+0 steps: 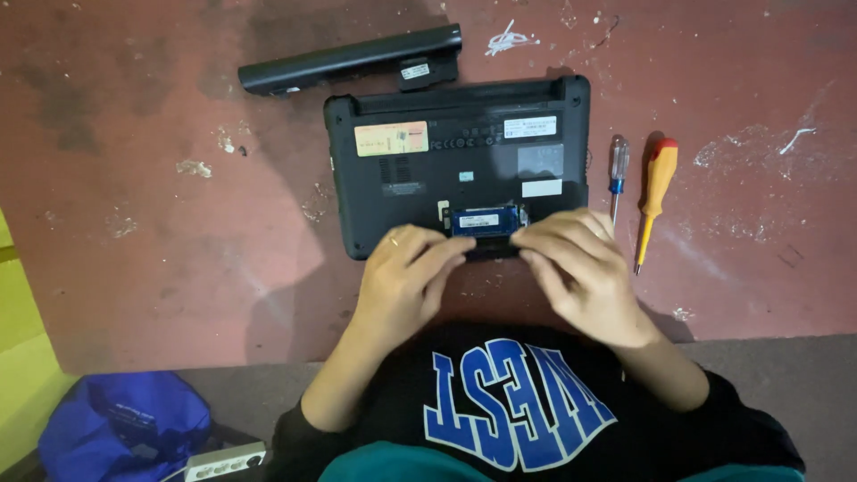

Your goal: Disassembling and inspecting the internal components of a laptop using a screwdriver

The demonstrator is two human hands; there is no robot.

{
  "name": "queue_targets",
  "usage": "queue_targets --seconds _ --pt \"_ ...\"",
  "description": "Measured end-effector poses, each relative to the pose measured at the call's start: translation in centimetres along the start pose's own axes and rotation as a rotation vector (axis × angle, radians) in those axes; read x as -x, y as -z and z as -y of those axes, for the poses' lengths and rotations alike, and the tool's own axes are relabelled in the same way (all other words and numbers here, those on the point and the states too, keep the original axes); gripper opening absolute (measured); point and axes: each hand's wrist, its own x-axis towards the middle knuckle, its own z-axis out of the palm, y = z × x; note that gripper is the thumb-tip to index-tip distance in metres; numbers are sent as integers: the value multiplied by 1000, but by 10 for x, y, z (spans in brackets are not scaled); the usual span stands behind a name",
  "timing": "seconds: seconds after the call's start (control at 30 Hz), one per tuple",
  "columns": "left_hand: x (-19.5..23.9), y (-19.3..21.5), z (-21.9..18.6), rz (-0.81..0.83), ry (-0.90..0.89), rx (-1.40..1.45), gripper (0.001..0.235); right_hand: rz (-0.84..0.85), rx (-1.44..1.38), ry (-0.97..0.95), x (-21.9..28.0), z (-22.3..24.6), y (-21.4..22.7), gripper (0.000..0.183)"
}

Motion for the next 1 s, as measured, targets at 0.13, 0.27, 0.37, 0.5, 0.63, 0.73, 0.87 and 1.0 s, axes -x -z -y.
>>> queue_targets --seconds 0.13,0.27,0.37,0.5,0.63,0.73,0.87,1.0 --pt "-3 -13 15 -64 -13 -80 16 11 28 -8 -4 -15 -4 15" --pt "-4 -13 21 -131 2 -141 15 36 -25 -33 -13 -21 -9 17" --pt "-2 -12 25 -138 9 -158 12 40 -53 -29 -14 -23 -12 12" --pt "2 -15 26 -137 35 -144 12 50 -55 -35 -15 -21 -13 11" --pt "1 -20 23 -142 57 -128 10 55 -46 -52 -12 -23 -12 13" --pt "3 -22 26 -160 57 -150 11 58 -43 -47 -11 -24 -11 15" --pt "5 -24 27 -172 13 -325 14 26 94 2 -9 -24 -17 15" --pt "12 -34 24 -152 -34 -429 23 -5 259 62 -4 -26 -24 17"
